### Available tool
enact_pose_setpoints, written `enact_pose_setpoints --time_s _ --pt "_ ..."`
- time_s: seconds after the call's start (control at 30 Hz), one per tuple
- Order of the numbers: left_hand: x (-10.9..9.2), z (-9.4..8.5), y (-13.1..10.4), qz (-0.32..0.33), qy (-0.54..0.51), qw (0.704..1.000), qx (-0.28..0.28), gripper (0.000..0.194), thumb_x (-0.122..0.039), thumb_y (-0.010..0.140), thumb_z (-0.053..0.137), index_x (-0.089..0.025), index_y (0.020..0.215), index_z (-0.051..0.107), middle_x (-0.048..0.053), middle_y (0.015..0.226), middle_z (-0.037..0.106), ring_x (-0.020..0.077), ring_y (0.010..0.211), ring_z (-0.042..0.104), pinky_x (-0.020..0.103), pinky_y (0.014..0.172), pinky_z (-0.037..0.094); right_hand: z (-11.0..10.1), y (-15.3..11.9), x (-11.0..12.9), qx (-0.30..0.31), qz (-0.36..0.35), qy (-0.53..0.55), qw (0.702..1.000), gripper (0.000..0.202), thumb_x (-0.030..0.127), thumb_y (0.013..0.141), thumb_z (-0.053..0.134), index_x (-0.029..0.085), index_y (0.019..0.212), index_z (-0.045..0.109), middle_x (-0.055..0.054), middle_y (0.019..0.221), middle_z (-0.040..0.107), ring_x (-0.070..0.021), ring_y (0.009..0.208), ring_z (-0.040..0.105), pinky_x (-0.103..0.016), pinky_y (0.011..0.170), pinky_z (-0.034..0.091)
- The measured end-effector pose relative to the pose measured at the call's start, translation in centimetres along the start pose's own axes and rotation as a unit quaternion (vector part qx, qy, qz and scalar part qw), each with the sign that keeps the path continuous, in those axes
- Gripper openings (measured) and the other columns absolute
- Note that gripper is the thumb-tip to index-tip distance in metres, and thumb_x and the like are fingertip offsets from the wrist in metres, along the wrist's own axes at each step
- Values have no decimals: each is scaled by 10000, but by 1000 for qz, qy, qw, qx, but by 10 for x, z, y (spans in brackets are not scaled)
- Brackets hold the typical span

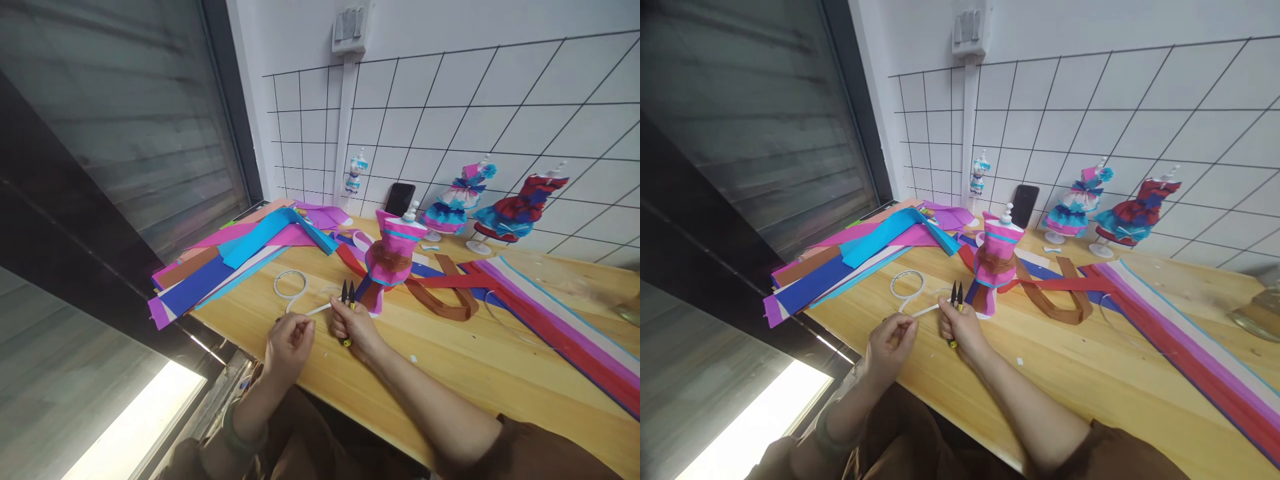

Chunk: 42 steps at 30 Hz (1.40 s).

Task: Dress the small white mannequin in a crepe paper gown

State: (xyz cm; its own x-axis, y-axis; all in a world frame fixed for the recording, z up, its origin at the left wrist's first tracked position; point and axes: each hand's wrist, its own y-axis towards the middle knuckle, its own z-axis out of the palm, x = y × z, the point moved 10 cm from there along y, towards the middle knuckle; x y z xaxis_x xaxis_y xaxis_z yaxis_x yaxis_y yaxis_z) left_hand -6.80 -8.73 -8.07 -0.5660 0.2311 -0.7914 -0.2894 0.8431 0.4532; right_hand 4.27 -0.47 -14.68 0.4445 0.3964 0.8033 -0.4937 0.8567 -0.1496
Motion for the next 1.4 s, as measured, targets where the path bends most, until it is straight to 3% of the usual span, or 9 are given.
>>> enact_pose_setpoints --time_s 0.2,0.43,0.63,0.87,1.2,1.4 --pt "8 9 -7 -103 -25 994 4 179 -346 829 554 -177 821 615 23 726 651 127 626 591 228 596 473 12 -7 -2 45 -4 -49 998 417 465 691 739 191 647 429 135 417 252 -20 371 162 -204 394 98" --pt "9 24 -2 -98 -74 991 56 222 -362 848 541 -169 896 638 63 886 697 161 777 656 238 676 520 21 -13 2 50 -15 -74 996 406 459 685 741 173 598 467 112 401 304 -22 358 199 -216 393 101" --pt "12 40 15 -101 -128 983 80 276 -368 874 505 -178 989 669 75 957 715 189 868 670 281 757 538 5 -5 5 11 -34 -46 998 441 484 679 739 190 603 420 128 420 246 -19 370 162 -210 391 107" --pt "14 52 30 -103 -139 975 140 318 -380 875 499 -153 1016 671 85 912 705 182 836 658 285 727 551 -7 4 8 -12 -42 -16 999 454 507 664 746 192 634 421 141 430 216 -12 373 134 -201 387 95" --pt "21 58 29 -161 -201 955 145 341 -429 800 589 -134 944 680 88 896 710 189 842 663 279 714 546 -9 5 7 -22 -40 -6 999 497 455 637 782 202 584 358 135 425 234 -11 373 149 -199 385 104" --pt "20 58 36 -152 -187 959 151 320 -407 798 575 -137 918 699 84 875 721 174 802 670 269 709 545 -11 5 9 -29 -39 2 999 482 456 647 773 203 599 365 141 435 213 -11 378 132 -199 386 98"
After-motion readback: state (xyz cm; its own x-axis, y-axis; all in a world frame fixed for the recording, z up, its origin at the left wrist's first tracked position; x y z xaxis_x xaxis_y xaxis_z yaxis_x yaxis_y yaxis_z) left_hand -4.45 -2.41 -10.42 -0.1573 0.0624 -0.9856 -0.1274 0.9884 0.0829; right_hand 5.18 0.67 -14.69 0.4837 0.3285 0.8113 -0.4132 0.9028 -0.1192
